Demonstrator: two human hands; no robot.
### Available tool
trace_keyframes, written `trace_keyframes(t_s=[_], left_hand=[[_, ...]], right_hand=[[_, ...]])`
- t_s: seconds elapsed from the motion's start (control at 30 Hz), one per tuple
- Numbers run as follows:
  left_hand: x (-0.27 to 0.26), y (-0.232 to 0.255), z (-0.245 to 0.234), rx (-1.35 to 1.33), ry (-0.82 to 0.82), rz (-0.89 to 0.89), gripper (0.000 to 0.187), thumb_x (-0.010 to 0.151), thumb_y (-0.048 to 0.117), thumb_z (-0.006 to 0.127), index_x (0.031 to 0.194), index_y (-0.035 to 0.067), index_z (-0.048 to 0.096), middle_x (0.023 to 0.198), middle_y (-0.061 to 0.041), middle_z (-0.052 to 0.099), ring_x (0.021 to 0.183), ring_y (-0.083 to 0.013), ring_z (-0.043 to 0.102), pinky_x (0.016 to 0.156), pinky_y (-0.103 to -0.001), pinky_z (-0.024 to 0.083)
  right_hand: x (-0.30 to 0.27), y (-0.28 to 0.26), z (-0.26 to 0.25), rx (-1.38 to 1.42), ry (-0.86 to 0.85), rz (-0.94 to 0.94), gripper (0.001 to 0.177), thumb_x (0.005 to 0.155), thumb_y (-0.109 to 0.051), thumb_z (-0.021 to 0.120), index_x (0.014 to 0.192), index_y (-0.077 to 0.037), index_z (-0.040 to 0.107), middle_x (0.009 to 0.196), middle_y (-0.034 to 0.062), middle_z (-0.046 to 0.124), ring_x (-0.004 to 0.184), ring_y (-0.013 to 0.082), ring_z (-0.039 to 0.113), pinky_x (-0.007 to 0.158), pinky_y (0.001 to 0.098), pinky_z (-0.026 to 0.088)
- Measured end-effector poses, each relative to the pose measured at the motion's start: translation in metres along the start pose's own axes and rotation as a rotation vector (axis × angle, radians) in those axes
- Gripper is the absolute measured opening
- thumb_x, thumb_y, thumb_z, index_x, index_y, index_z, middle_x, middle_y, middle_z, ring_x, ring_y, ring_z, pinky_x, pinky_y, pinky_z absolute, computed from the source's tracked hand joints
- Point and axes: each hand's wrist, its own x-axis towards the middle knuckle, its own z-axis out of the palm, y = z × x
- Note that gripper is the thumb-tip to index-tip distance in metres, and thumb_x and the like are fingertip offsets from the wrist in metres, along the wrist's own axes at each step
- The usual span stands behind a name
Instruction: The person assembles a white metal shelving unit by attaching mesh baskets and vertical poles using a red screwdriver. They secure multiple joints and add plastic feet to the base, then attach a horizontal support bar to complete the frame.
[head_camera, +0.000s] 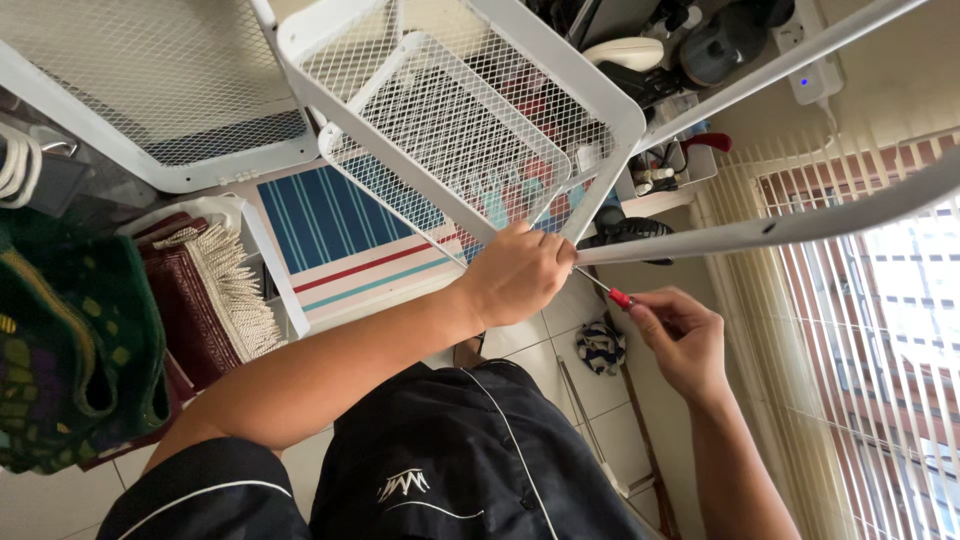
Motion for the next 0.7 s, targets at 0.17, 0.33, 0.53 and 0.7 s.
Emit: trace_keyframes(t_s=[0.17, 0.33, 0.53, 0.7], left_hand=[[0.002, -0.001, -0.002, 0.045, 0.014, 0.020, 0.018, 0.098, 0.015, 0.058, 0.106, 0.003, 0.069, 0.083, -0.004, 0.070, 0.074, -0.0180, 0.068, 0.071, -0.035, 0.047], [0.004, 0.001, -0.004, 0.009, -0.017, -0.004, 0.019, 0.099, 0.019, 0.059, 0.102, 0.003, 0.068, 0.082, -0.005, 0.070, 0.073, -0.0185, 0.068, 0.072, -0.036, 0.047], [0.007, 0.001, -0.007, 0.021, 0.010, -0.012, 0.017, 0.096, 0.017, 0.059, 0.101, 0.004, 0.068, 0.081, -0.004, 0.069, 0.074, -0.0188, 0.068, 0.071, -0.036, 0.047], [0.012, 0.004, -0.005, 0.111, -0.030, -0.003, 0.015, 0.089, 0.016, 0.060, 0.096, 0.005, 0.068, 0.083, -0.005, 0.070, 0.078, -0.0195, 0.069, 0.073, -0.036, 0.049]], right_hand=[[0.008, -0.037, 0.008, 0.158, -0.033, 0.187, 0.039, 0.094, -0.008, 0.069, 0.132, -0.005, 0.060, 0.093, 0.0027, 0.071, 0.064, 0.0042, 0.054, 0.053, 0.0197, 0.043], [0.010, -0.042, 0.009, -0.189, -0.040, -0.026, 0.022, 0.099, -0.008, 0.070, 0.120, -0.001, 0.071, 0.087, 0.0024, 0.072, 0.076, 0.0025, 0.062, 0.068, 0.0194, 0.052], [0.016, -0.054, 0.018, 0.101, 0.079, 0.072, 0.020, 0.099, -0.016, 0.066, 0.112, -0.001, 0.064, 0.078, -0.0058, 0.055, 0.067, 0.0005, 0.047, 0.058, 0.0183, 0.039], [0.040, -0.050, 0.080, 0.621, 0.171, 0.320, 0.029, 0.105, -0.023, 0.059, 0.093, 0.002, 0.067, 0.061, -0.0070, 0.046, 0.046, 0.0025, 0.030, 0.042, 0.0224, 0.022]])
